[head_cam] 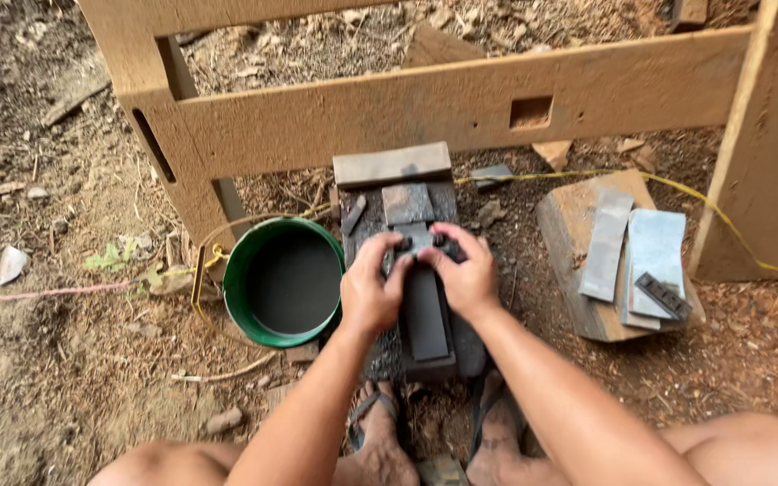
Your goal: The person sits on the ground and sharpens a small metal part on a wet sharpening stone. They repeatedly rub the part against the stone, dip it in a green bucket of water, and inspect the edges before continuing.
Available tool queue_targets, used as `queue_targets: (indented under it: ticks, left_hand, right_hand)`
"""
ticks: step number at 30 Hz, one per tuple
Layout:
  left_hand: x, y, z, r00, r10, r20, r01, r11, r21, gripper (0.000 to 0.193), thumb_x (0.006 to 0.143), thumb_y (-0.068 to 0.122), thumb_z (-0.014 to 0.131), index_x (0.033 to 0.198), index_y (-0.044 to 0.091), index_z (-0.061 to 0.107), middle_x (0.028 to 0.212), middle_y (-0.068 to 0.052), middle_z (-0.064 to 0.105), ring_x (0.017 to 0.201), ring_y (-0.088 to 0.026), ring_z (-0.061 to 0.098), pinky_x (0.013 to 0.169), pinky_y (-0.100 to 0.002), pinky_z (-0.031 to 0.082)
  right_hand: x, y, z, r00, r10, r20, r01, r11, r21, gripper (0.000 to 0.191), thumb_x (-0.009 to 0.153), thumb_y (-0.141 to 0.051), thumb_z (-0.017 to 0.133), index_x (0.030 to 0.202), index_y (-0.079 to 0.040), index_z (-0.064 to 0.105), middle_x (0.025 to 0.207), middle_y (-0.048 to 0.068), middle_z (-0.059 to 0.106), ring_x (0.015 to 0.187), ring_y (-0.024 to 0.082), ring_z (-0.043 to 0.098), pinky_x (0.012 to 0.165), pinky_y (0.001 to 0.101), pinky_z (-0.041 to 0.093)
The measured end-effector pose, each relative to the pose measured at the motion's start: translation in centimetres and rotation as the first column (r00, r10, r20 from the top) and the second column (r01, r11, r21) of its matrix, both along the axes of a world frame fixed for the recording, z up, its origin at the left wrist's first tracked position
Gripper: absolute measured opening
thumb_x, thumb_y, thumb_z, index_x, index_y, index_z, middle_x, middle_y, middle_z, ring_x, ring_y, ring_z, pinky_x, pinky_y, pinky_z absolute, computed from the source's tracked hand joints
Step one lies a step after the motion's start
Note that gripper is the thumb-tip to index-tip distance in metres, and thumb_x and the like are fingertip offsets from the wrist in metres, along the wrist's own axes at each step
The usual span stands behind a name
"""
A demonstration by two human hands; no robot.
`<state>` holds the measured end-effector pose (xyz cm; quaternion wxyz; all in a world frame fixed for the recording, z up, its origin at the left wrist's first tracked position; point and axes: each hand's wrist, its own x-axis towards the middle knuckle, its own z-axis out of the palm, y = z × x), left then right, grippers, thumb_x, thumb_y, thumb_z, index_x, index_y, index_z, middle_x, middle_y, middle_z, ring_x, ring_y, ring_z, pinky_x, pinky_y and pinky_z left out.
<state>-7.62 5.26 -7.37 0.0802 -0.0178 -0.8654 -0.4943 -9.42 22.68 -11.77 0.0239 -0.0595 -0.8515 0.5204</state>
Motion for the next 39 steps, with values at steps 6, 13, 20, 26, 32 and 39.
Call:
queue_targets:
  ticks: [6,13,20,26,32,39]
  left_hand:
    - [4.2,0.3,0.0,0.997,-0.013,-0.070,0.015,1.000,0.021,0.029,0.092,0.012,0.072,0.120,0.010,0.065,0.125,-0.011,0.070,0.113,-0.028,0.072,0.091,-0.039,0.061]
    - [-0.3,-0.4,1.0,0.946,0.107,0.306,-0.097,0.994,-0.048,0.030,0.093,0.017,0.072,0.121,0.013,0.065,0.117,-0.007,0.074,0.088,-0.030,0.075,0.078,-0.041,0.060]
    - [3.5,-0.1,0.0,0.991,0.078,-0.107,-0.080,0.997,-0.014,0.028,0.086,0.009,0.073,0.112,0.008,0.063,0.112,-0.013,0.072,0.106,-0.031,0.074,0.088,-0.039,0.060]
    - [1.3,-0.6,0.0,0.999,0.044,-0.014,-0.044,0.999,-0.013,0.028,0.088,0.008,0.074,0.115,0.006,0.064,0.114,-0.014,0.072,0.103,-0.032,0.074,0.085,-0.039,0.060]
    - [1.4,0.2,-0.2,0.991,0.073,-0.113,-0.071,0.997,0.015,0.028,0.087,0.005,0.072,0.114,0.006,0.065,0.120,-0.016,0.072,0.109,-0.033,0.073,0.089,-0.040,0.060]
    - [4.0,0.7,0.3,0.988,0.113,-0.100,-0.114,0.994,0.001,0.029,0.087,0.007,0.073,0.115,0.006,0.065,0.116,-0.016,0.071,0.108,-0.034,0.072,0.090,-0.040,0.058]
  right_hand:
    - [4.0,1.5,0.2,0.982,0.186,-0.027,-0.182,0.977,0.107,0.040,0.084,-0.029,0.079,0.123,-0.026,0.074,0.106,0.004,0.068,0.092,0.022,0.057,0.088,0.0352,0.049]
    - [-1.0,0.2,-1.5,0.994,0.101,-0.040,-0.097,0.991,0.092,0.034,0.092,-0.030,0.076,0.126,-0.029,0.074,0.092,0.003,0.058,0.094,0.023,0.051,0.086,0.0356,0.049]
    - [1.9,1.0,-2.0,0.969,0.231,0.082,-0.242,0.957,0.161,0.039,0.086,-0.029,0.076,0.125,-0.026,0.075,0.094,0.006,0.057,0.088,0.019,0.053,0.082,0.0342,0.050]
    - [0.1,0.3,-1.5,0.971,0.208,-0.119,-0.206,0.978,0.030,0.037,0.091,-0.019,0.070,0.128,-0.018,0.071,0.105,0.004,0.070,0.096,0.020,0.055,0.090,0.0347,0.047]
    - [-0.7,0.4,-0.9,0.968,0.250,-0.028,-0.241,0.953,0.182,0.044,0.087,-0.008,0.064,0.129,-0.019,0.073,0.102,0.011,0.057,0.097,0.022,0.053,0.086,0.0362,0.047]
    - [1.9,0.4,-0.3,0.961,0.267,-0.076,-0.268,0.963,0.003,0.037,0.090,-0.017,0.073,0.127,-0.018,0.070,0.107,0.007,0.066,0.099,0.020,0.057,0.089,0.0377,0.047]
